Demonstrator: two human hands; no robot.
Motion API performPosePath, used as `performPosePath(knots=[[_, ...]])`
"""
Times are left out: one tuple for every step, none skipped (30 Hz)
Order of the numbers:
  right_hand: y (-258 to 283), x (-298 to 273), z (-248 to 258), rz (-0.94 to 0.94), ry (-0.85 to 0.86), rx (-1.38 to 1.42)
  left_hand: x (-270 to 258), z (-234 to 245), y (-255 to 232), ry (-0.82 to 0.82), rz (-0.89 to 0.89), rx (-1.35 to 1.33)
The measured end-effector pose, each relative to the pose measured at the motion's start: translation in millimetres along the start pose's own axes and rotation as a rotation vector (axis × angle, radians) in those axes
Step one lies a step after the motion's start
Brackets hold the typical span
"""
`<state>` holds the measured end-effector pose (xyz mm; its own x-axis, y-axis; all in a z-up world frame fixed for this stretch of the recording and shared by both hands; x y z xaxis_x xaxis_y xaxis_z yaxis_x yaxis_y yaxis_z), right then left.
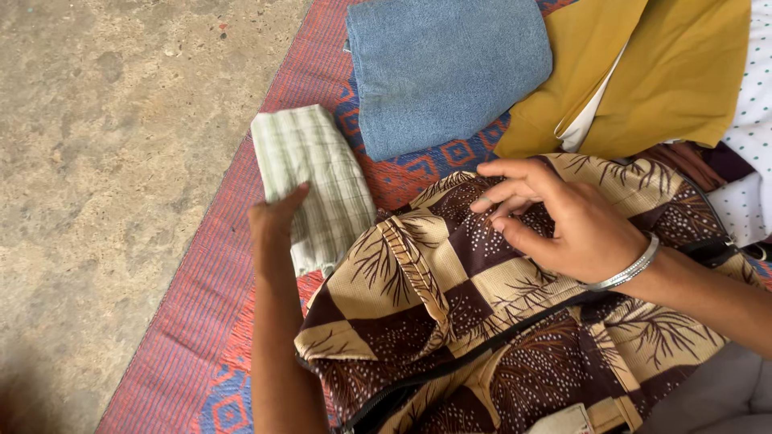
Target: The person sits on a mat and folds several garments by hand. They place a folded striped cloth into a patterned bag, then fold a white polka-dotted cloth and a patterned orange-and-black cloth, stacking them neatly on the mat.
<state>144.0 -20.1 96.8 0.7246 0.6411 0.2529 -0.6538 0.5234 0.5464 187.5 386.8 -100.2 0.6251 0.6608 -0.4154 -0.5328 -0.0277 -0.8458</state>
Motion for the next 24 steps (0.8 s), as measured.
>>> performPosePath(knots=[[2.5, -1.8, 1.9, 0.002, 0.0, 0.016, -1.0, -1.1, -5.6, -0.018, 0.001, 0.071], [5.0, -2.3, 4.0, 0.009, -0.007, 0.031, -3.2, -2.2, -14.2, -0.039, -0.005, 0.14], [8.0, -3.3, 6.4, 0.016, -0.013, 0.046, -9.4, -3.7, -24.2, -0.037, -0.094, 0.168], [11.1, -4.7, 8.8, 0.012, -0.014, 0.056, -19.3, -5.0, -34.0, -0.035, -0.183, 0.196], [14.5, -6.6, 11.1, 0.008, -0.014, 0.065, -32.3, -5.5, -44.3, -0.034, -0.271, 0.223], [17.8, -8.8, 13.6, 0.003, -0.018, 0.074, -46.0, -5.3, -56.6, -0.035, -0.328, 0.208], [20.7, -11.3, 16.5, 0.001, -0.032, 0.085, -61.3, -4.1, -70.0, -0.036, -0.385, 0.193], [23.1, -13.0, 19.3, 0.001, -0.048, 0.096, -77.7, -2.0, -84.6, -0.038, -0.445, 0.178], [25.2, -15.2, 22.3, 0.0, -0.065, 0.107, -95.9, 0.1, -98.5, -0.016, -0.516, 0.153], [26.7, -17.3, 25.7, 0.01, -0.085, 0.124, -114.7, 2.1, -112.9, 0.005, -0.588, 0.125], [27.8, -19.1, 28.5, 0.021, -0.105, 0.142, -134.0, 5.2, -127.0, 0.026, -0.661, 0.098], [27.9, -19.9, 31.4, 0.031, -0.127, 0.157, -153.8, 8.8, -140.6, 0.091, -0.749, 0.041], [26.0, -19.8, 33.6, -0.003, -0.121, 0.237, -174.6, 14.2, -152.4, 0.158, -0.837, -0.016], [23.0, -20.2, 36.8, -0.039, -0.113, 0.315, -196.4, 18.3, -163.5, 0.228, -0.922, -0.073], [19.3, -20.3, 39.8, -0.074, -0.103, 0.392, -216.6, 21.8, -174.1, 0.281, -0.939, -0.093], [15.7, -20.9, 42.6, -0.079, -0.117, 0.464, -237.2, 25.4, -182.3, 0.335, -0.951, -0.113], [11.7, -20.7, 45.7, -0.084, -0.13, 0.536, -257.4, 28.6, -190.4, 0.389, -0.962, -0.133], [8.6, -21.2, 48.7, -0.088, -0.141, 0.61, -277.0, 32.1, -198.0, 0.444, -0.952, -0.17], [5.8, -24.4, 51.3, -0.129, -0.128, 0.693, -296.3, 34.4, -204.7, 0.498, -0.941, -0.207], [3.8, -28.0, 52.9, -0.171, -0.115, 0.778, -314.5, 37.0, -210.3, 0.552, -0.929, -0.241], [2.2, -31.4, 54.0, -0.213, -0.1, 0.863, -330.2, 38.7, -214.3, 0.593, -0.855, -0.258], [2.1, -35.8, 55.7, -0.178, -0.108, 0.949, -345.0, 39.8, -215.5, 0.631, -0.775, -0.274], [2.1, -40.5, 57.9, -0.143, -0.115, 1.035, -357.9, 39.9, -216.0, 0.667, -0.694, -0.289], [2.8, -46.0, 59.3, -0.109, -0.119, 1.12, -370.1, 39.9, -216.0, 0.698, -0.681, -0.32]])
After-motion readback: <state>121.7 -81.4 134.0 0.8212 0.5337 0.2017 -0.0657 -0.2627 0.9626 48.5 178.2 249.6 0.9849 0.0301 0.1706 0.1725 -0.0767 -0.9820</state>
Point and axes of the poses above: each hand's wrist, its own x-axis towards the middle knuckle, its own z-axis out of the back of the hand, y = z × x, the point moved 2 cm from there along x, towards the middle knuckle, and after that the axes turned 5 degrees about -x, right-handed, at the moved point
